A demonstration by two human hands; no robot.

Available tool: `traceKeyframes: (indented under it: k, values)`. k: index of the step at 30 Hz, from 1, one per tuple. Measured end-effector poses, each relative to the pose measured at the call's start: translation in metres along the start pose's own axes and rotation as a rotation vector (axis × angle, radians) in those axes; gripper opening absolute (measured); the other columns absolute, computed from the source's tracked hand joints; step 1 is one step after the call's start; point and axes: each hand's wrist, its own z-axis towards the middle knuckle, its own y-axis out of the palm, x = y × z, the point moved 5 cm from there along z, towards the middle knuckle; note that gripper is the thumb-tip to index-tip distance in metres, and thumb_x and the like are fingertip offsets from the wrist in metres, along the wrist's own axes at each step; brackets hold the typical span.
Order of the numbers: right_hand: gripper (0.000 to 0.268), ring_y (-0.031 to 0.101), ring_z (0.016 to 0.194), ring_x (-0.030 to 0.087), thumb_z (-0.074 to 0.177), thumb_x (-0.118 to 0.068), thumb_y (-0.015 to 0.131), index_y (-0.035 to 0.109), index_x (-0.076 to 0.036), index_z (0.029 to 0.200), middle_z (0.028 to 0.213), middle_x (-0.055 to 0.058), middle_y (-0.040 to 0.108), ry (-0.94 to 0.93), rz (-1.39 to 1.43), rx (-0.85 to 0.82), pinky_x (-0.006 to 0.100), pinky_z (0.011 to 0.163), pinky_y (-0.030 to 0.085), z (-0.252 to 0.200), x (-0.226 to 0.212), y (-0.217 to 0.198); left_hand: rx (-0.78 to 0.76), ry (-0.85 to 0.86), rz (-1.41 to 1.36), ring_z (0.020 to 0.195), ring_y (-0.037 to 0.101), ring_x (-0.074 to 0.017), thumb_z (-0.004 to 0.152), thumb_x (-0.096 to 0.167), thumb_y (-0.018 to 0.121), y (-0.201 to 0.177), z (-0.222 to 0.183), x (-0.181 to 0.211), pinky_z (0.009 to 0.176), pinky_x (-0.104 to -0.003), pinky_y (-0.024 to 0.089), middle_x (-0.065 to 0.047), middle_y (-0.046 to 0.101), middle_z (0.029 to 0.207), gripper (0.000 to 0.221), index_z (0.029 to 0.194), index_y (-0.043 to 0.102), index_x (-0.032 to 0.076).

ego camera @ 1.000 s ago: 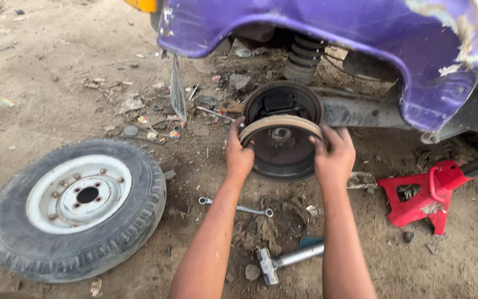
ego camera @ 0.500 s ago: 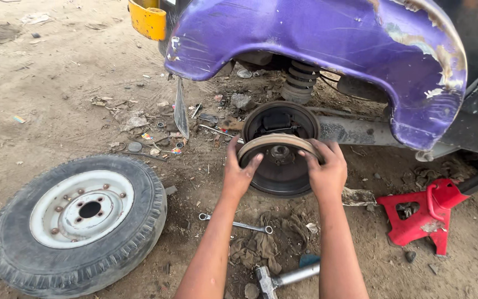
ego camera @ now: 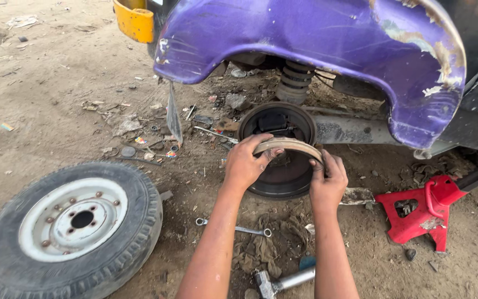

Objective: The person unscrews lug nuts from a wheel with a wrench and by hand, removes the wheel, and then uses a hammer and a wrench to loosen and remove a brake drum from an auto-rickshaw.

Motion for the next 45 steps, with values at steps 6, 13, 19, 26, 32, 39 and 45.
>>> traceKeyframes:
  k: [6, 13, 19, 26, 32, 39, 45]
  values:
    - [0.029, 0.069, 0.106, 0.030, 0.097, -0.011, 0.071, 0.067, 0.005, 0.120, 0.118, 0.017, 0.070, -0.098, 0.016, -0.041, 0.037, 0.094, 0.053, 0.018, 0.012, 0.010, 0.010, -0.027, 0.080, 0.088, 0.075, -0.0325, 0.084, 0.057, 0.075, 0.002, 0.024, -0.005, 0.078, -0.044, 0.057, -0.010, 0.078, 0.091, 0.047, 0.100, 0.079, 0.012]
    - [0.029, 0.071, 0.104, 0.034, 0.101, -0.017, 0.065, 0.065, 0.004, 0.122, 0.112, 0.020, 0.071, -0.161, 0.043, -0.028, 0.039, 0.096, 0.054, 0.007, 0.048, 0.026, 0.127, 0.115, 0.009, 0.089, 0.077, -0.0318, 0.085, 0.042, 0.078, 0.006, 0.014, -0.020, 0.078, -0.040, 0.059, -0.014, 0.078, 0.097, 0.040, 0.102, 0.077, 0.006]
    - [0.028, 0.072, 0.097, 0.035, 0.098, -0.018, 0.067, 0.067, 0.002, 0.116, 0.106, 0.019, 0.071, -0.295, 0.013, -0.131, 0.040, 0.088, 0.056, 0.032, 0.028, 0.029, 0.269, 0.042, -0.113, 0.092, 0.078, -0.0304, 0.092, 0.041, 0.074, 0.016, -0.001, -0.054, 0.080, -0.039, 0.060, -0.015, 0.077, 0.099, 0.040, 0.107, 0.075, 0.003]
    - [0.036, 0.072, 0.096, 0.034, 0.100, -0.029, 0.068, 0.067, 0.003, 0.116, 0.105, 0.019, 0.072, -0.248, 0.021, -0.167, 0.039, 0.087, 0.055, 0.033, 0.025, 0.028, 0.242, 0.016, -0.095, 0.092, 0.077, -0.0317, 0.094, 0.060, 0.062, 0.011, -0.002, -0.044, 0.080, -0.042, 0.058, -0.012, 0.077, 0.097, 0.056, 0.104, 0.075, 0.006]
    - [0.066, 0.060, 0.113, 0.022, 0.108, -0.057, 0.048, 0.056, 0.005, 0.130, 0.120, 0.014, 0.065, 0.090, 0.326, 0.050, 0.036, 0.103, 0.046, -0.020, 0.083, 0.040, -0.124, 0.185, 0.221, 0.094, 0.072, -0.0347, 0.079, 0.056, 0.076, 0.016, 0.040, 0.012, 0.083, -0.045, 0.056, -0.013, 0.076, 0.101, 0.051, 0.096, 0.078, 0.009]
    - [0.069, 0.058, 0.114, 0.020, 0.106, -0.060, 0.049, 0.056, 0.003, 0.130, 0.122, 0.012, 0.064, 0.122, 0.368, 0.035, 0.035, 0.105, 0.045, -0.025, 0.094, 0.042, -0.157, 0.183, 0.210, 0.098, 0.071, -0.0346, 0.082, 0.060, 0.073, 0.015, 0.038, 0.014, 0.085, -0.046, 0.056, -0.012, 0.076, 0.103, 0.053, 0.099, 0.078, 0.010]
    - [0.069, 0.056, 0.118, 0.020, 0.106, -0.060, 0.051, 0.053, 0.003, 0.132, 0.125, 0.012, 0.062, 0.125, 0.468, -0.021, 0.035, 0.108, 0.044, -0.022, 0.096, 0.044, -0.203, 0.079, 0.191, 0.099, 0.072, -0.0325, 0.080, 0.062, 0.072, 0.014, 0.040, 0.012, 0.086, -0.045, 0.055, -0.011, 0.078, 0.102, 0.052, 0.101, 0.079, 0.015]
